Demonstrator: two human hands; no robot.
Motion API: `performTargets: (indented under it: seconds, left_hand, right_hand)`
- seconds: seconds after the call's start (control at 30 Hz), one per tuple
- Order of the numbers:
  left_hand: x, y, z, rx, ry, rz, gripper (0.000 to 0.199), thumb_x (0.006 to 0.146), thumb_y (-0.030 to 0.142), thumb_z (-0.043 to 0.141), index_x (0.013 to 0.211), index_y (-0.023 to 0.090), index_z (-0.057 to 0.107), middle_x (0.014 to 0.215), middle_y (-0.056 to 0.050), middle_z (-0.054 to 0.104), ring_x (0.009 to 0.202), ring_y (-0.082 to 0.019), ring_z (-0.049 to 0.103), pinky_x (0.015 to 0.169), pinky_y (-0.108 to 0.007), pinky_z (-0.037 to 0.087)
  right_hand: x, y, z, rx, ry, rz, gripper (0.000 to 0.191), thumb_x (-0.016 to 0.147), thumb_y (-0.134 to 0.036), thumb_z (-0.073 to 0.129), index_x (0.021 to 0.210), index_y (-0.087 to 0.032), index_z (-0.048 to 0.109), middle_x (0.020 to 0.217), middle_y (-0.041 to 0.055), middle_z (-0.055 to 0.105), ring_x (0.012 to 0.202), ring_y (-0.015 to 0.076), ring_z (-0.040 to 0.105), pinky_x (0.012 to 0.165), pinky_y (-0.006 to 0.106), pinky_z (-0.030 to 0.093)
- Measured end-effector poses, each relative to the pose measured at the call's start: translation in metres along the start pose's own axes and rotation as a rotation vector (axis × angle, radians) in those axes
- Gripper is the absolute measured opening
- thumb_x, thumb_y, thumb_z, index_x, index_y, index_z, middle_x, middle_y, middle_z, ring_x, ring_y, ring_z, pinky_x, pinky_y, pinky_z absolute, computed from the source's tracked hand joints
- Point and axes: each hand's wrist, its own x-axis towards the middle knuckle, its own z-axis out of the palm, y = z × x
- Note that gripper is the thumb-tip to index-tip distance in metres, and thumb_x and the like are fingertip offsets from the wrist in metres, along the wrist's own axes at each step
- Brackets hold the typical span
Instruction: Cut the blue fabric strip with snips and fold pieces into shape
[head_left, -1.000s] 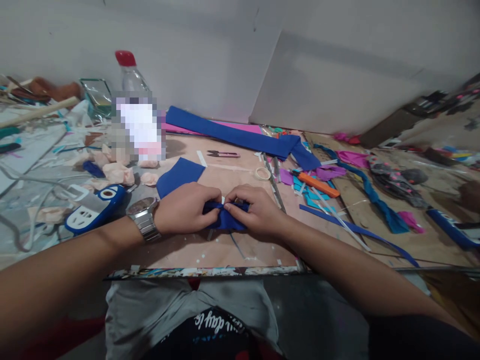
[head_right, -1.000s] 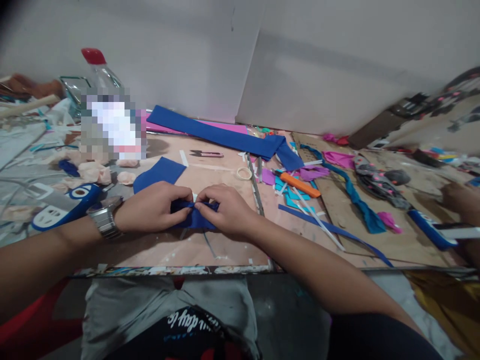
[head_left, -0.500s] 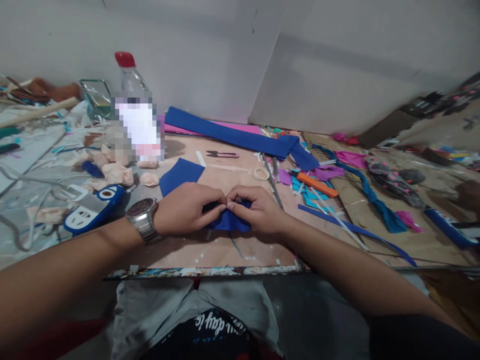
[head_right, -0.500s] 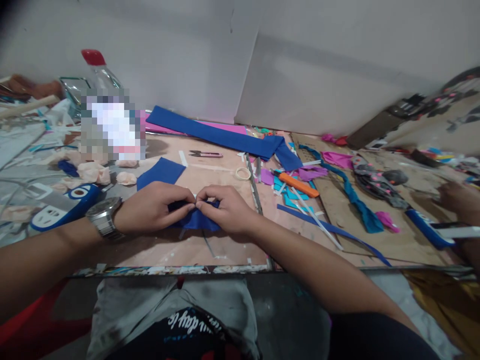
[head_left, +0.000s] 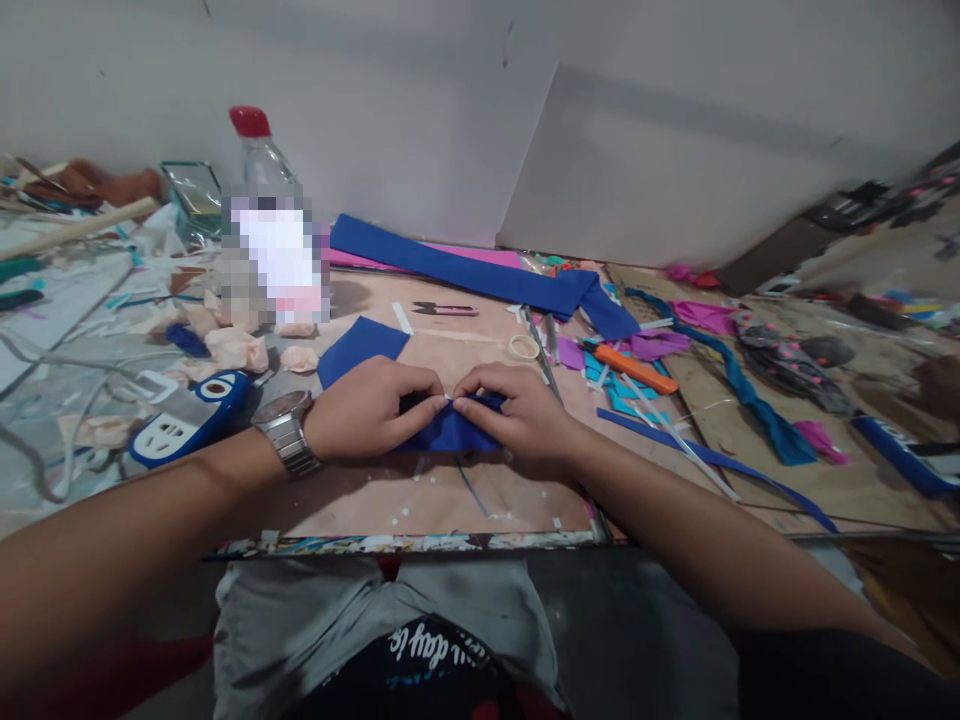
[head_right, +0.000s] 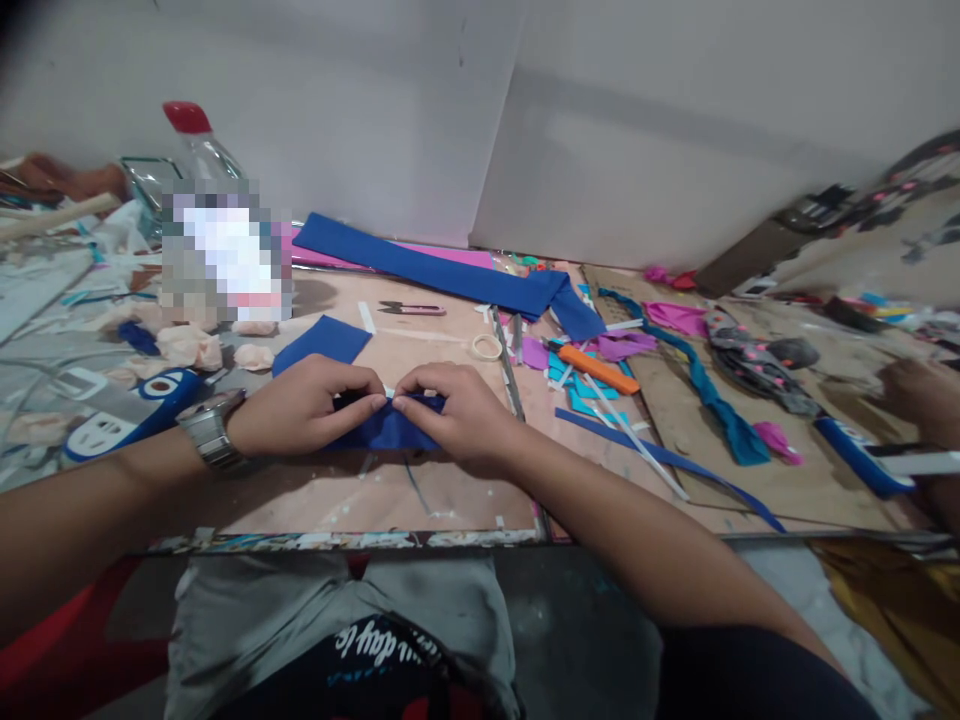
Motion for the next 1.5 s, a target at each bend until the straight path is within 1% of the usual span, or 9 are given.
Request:
performTargets:
  seconds: [0.13,0.23,0.47,0.63,0.8,1.07,1.2,1.3,1.5]
  left_hand:
    - [0.001,-0.002,-0.001,-0.004,0.051,-0.043,0.026,0.098,0.031,0.053,0.084,0.017,0.07,0.069,0.001,0.066,0.061,-0.012,0.054,0.062,-0.027,0.034]
    - [0.0,-0.003,-0.001,0.01,0.052,-0.056,0.024,0.096,0.03,0.054,0.084,0.017,0.07,0.067,0.001,0.065,0.061,-0.012,0.054,0.062,-0.028,0.034]
    - [0.0,-0.003,0.0,0.024,0.032,-0.04,0.027,0.096,0.03,0.052,0.079,0.017,0.068,0.062,0.002,0.059,0.057,-0.011,0.049,0.06,-0.028,0.032]
    - [0.001,-0.003,0.0,0.029,-0.009,-0.058,0.026,0.097,0.031,0.052,0.081,0.018,0.068,0.065,0.001,0.062,0.058,-0.011,0.05,0.061,-0.028,0.032]
    - [0.001,-0.004,0.006,0.088,-0.071,-0.036,0.028,0.101,0.033,0.049,0.09,0.018,0.071,0.076,-0.003,0.071,0.067,-0.015,0.061,0.067,-0.029,0.037]
    - [0.002,-0.004,0.005,0.045,-0.09,-0.041,0.028,0.101,0.032,0.05,0.093,0.018,0.072,0.074,-0.002,0.07,0.064,-0.014,0.058,0.065,-0.029,0.035]
    - [0.002,-0.004,0.007,0.023,-0.096,-0.055,0.03,0.103,0.034,0.049,0.092,0.017,0.071,0.074,-0.002,0.069,0.064,-0.014,0.057,0.064,-0.029,0.034]
    - [0.003,-0.004,0.009,0.037,-0.093,-0.077,0.028,0.103,0.035,0.05,0.095,0.018,0.071,0.079,-0.003,0.072,0.068,-0.015,0.059,0.065,-0.029,0.034]
    - [0.003,-0.001,0.006,0.03,-0.111,-0.068,0.025,0.102,0.033,0.051,0.098,0.018,0.07,0.085,-0.004,0.074,0.071,-0.016,0.062,0.067,-0.029,0.036]
  right_hand:
    - [0.003,0.007,-0.004,0.073,0.048,0.069,0.038,0.102,-0.048,0.055,0.093,-0.017,0.074,0.086,0.005,0.076,0.078,0.0159,0.067,0.072,0.026,0.048]
    - [0.007,0.016,-0.007,0.088,0.087,0.118,0.054,0.104,-0.059,0.046,0.086,-0.016,0.074,0.082,0.0056,0.074,0.074,0.0156,0.065,0.068,0.025,0.047]
    - [0.01,0.023,-0.013,0.09,-0.014,0.166,0.07,0.097,-0.077,0.04,0.073,-0.017,0.065,0.063,-0.0008,0.056,0.057,0.0123,0.049,0.057,0.024,0.039]
    - [0.009,0.024,-0.017,0.04,-0.097,0.143,0.067,0.102,-0.069,0.036,0.077,-0.016,0.069,0.069,0.0018,0.064,0.062,0.0139,0.055,0.06,0.025,0.041]
    - [0.007,0.023,-0.01,-0.019,-0.077,0.042,0.054,0.106,-0.054,0.041,0.084,-0.017,0.073,0.077,0.0033,0.073,0.071,0.015,0.065,0.07,0.025,0.045]
    - [0.006,0.022,-0.01,-0.007,-0.118,0.046,0.051,0.105,-0.055,0.045,0.082,-0.017,0.071,0.074,0.0022,0.072,0.066,0.0135,0.062,0.065,0.024,0.043]
    - [0.006,0.02,-0.012,-0.101,-0.166,-0.008,0.044,0.105,-0.051,0.048,0.092,-0.018,0.074,0.078,0.0028,0.075,0.067,0.0143,0.064,0.067,0.026,0.043]
    - [0.004,0.014,-0.01,-0.193,-0.217,-0.086,0.035,0.104,-0.047,0.053,0.103,-0.02,0.075,0.09,0.0054,0.079,0.081,0.0184,0.07,0.076,0.029,0.046]
    - [0.003,0.008,-0.008,-0.34,-0.25,-0.16,0.029,0.105,-0.037,0.053,0.099,-0.018,0.074,0.09,0.008,0.078,0.085,0.0214,0.068,0.082,0.034,0.046]
